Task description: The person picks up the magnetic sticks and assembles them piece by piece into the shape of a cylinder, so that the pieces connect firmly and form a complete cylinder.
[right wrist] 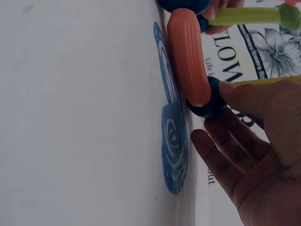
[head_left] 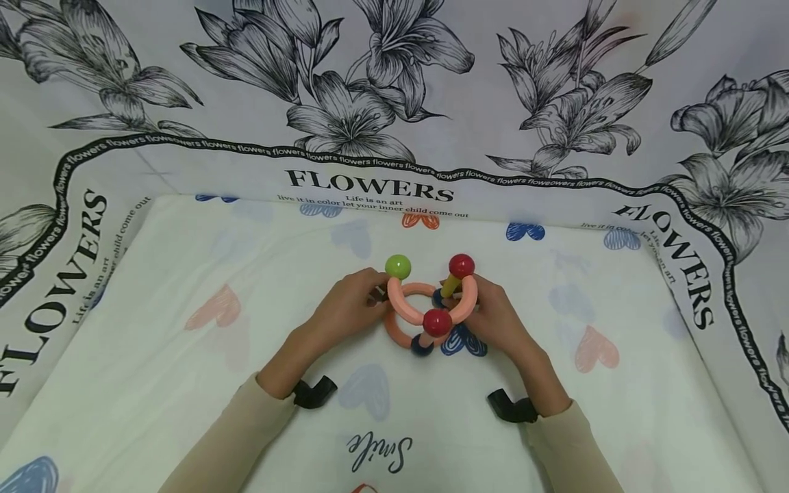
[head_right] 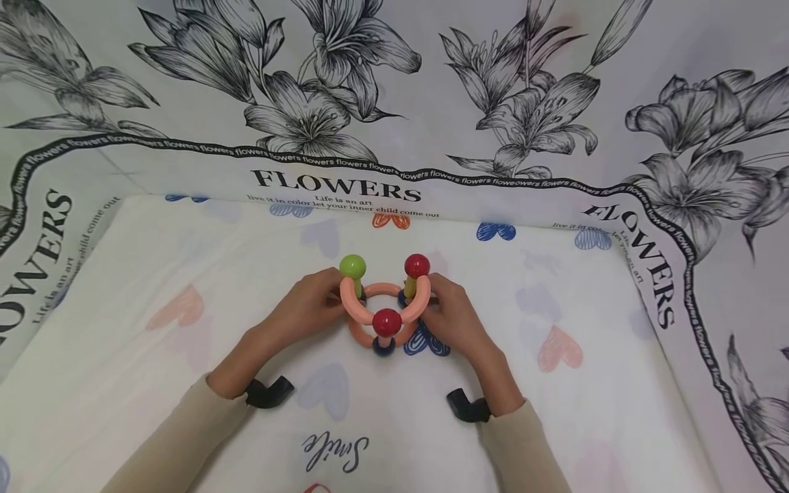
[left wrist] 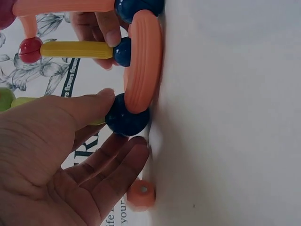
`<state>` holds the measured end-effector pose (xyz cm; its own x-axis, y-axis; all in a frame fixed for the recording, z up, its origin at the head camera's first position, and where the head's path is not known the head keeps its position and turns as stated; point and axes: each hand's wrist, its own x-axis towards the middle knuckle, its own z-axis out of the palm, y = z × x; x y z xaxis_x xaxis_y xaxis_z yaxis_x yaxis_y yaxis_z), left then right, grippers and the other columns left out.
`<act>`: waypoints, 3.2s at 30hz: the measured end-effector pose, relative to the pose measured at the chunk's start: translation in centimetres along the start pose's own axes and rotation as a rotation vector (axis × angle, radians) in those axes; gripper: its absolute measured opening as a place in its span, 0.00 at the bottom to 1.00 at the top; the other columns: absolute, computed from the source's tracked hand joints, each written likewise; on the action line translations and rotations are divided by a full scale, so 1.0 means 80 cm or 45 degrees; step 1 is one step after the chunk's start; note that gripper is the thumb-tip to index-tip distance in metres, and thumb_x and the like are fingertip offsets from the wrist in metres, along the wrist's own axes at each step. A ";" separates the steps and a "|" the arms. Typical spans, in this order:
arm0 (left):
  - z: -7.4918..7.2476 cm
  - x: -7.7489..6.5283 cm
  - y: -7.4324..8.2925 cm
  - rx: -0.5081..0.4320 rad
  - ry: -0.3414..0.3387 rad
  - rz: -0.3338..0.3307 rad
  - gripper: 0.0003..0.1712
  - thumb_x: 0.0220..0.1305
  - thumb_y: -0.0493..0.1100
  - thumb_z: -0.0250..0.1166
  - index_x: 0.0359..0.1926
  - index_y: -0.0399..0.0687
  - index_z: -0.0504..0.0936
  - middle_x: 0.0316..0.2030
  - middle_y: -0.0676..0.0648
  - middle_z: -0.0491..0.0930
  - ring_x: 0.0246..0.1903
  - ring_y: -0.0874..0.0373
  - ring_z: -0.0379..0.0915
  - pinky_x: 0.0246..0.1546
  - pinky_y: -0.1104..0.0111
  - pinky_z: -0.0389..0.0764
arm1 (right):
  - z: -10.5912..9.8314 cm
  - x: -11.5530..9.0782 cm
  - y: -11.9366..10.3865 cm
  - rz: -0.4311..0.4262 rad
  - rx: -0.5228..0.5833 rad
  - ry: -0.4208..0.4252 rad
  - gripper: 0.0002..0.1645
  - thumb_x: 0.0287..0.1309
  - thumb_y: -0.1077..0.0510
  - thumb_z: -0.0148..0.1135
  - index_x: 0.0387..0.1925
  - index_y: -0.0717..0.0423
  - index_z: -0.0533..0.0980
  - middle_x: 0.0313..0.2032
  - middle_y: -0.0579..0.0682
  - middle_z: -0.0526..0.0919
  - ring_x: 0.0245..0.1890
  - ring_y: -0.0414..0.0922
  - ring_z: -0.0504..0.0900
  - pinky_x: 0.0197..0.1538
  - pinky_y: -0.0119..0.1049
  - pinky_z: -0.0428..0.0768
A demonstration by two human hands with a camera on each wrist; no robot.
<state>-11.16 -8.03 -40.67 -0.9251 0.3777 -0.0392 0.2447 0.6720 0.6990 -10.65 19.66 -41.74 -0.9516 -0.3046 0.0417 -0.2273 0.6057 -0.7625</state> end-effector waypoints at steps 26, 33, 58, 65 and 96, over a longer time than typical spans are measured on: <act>-0.009 -0.003 0.000 -0.020 -0.080 0.140 0.11 0.63 0.43 0.78 0.45 0.51 0.88 0.42 0.52 0.89 0.46 0.57 0.89 0.51 0.62 0.87 | 0.006 -0.001 0.001 -0.125 0.052 0.132 0.23 0.61 0.65 0.75 0.57 0.56 0.81 0.50 0.55 0.91 0.52 0.51 0.91 0.56 0.48 0.88; -0.011 -0.004 0.000 0.025 -0.094 0.186 0.12 0.59 0.44 0.81 0.43 0.50 0.89 0.40 0.51 0.89 0.42 0.58 0.89 0.47 0.63 0.87 | 0.010 -0.001 0.000 -0.154 0.080 0.170 0.23 0.60 0.65 0.76 0.56 0.56 0.81 0.48 0.56 0.91 0.48 0.52 0.92 0.50 0.28 0.87; -0.008 -0.004 -0.002 0.019 -0.081 0.202 0.11 0.58 0.44 0.82 0.40 0.49 0.91 0.35 0.52 0.87 0.38 0.61 0.85 0.43 0.66 0.84 | -0.016 -0.075 -0.019 -0.210 -0.033 -0.063 0.33 0.59 0.69 0.62 0.66 0.51 0.76 0.59 0.45 0.84 0.59 0.45 0.86 0.60 0.50 0.87; -0.008 -0.002 -0.001 -0.008 -0.089 0.203 0.11 0.58 0.44 0.82 0.41 0.49 0.91 0.36 0.53 0.88 0.39 0.60 0.86 0.44 0.65 0.85 | 0.000 -0.074 -0.036 -0.136 -0.068 -0.020 0.26 0.59 0.54 0.79 0.58 0.43 0.81 0.48 0.35 0.85 0.51 0.35 0.84 0.57 0.42 0.86; 0.001 -0.009 0.011 0.048 -0.128 0.202 0.14 0.56 0.49 0.83 0.40 0.50 0.91 0.35 0.53 0.86 0.35 0.63 0.82 0.39 0.74 0.83 | 0.019 -0.069 -0.030 -0.078 -0.255 0.288 0.24 0.55 0.60 0.82 0.53 0.56 0.82 0.41 0.52 0.93 0.40 0.45 0.93 0.45 0.43 0.90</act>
<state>-10.28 -7.65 -40.13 -0.8410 0.5410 -0.0029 0.3977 0.6218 0.6747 -4.55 18.75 -41.09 -0.9515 -0.1876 0.2437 -0.3010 0.7308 -0.6127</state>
